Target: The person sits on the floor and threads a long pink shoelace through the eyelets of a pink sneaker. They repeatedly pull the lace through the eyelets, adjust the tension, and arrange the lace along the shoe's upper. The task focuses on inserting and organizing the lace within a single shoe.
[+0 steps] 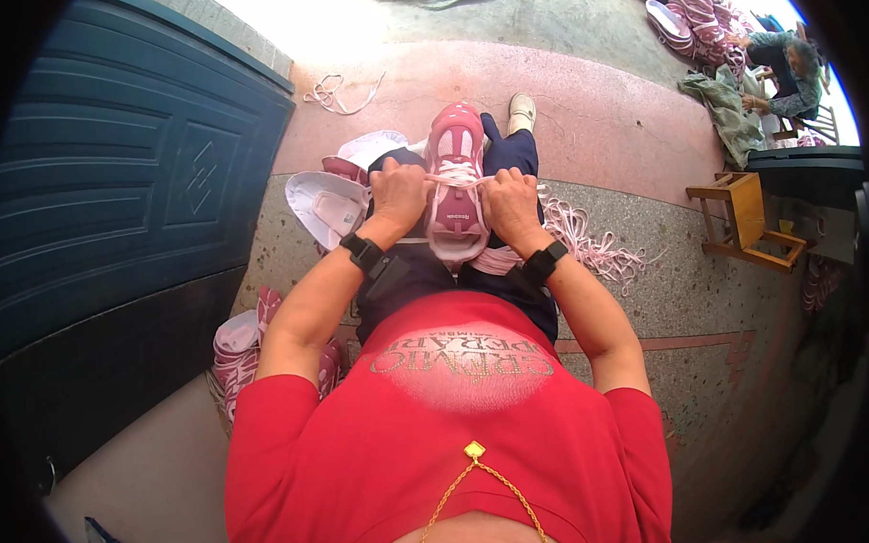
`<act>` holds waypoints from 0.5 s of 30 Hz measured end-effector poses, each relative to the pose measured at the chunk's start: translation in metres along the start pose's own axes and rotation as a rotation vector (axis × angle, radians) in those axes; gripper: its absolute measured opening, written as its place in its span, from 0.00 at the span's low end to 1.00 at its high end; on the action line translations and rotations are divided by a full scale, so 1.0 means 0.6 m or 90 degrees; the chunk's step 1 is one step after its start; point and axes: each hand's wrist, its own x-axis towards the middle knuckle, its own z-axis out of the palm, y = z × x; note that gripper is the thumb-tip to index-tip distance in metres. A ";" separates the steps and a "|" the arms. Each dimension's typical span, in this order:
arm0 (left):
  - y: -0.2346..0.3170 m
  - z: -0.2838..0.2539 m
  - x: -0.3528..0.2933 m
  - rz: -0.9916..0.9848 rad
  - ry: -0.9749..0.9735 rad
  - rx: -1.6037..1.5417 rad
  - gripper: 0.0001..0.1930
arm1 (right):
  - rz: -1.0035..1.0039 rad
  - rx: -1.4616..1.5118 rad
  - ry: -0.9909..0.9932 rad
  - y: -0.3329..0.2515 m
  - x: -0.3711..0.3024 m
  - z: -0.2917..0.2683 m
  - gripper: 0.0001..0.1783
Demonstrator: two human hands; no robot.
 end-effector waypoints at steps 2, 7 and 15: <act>0.014 -0.007 -0.015 0.027 0.059 0.053 0.12 | 0.020 -0.009 -0.024 -0.016 -0.008 -0.018 0.11; 0.026 -0.001 -0.043 0.063 0.049 0.119 0.10 | 0.044 0.062 -0.108 0.001 -0.010 0.003 0.15; 0.005 0.003 -0.023 0.001 0.004 -0.184 0.09 | 0.140 0.481 0.059 0.020 -0.019 0.046 0.09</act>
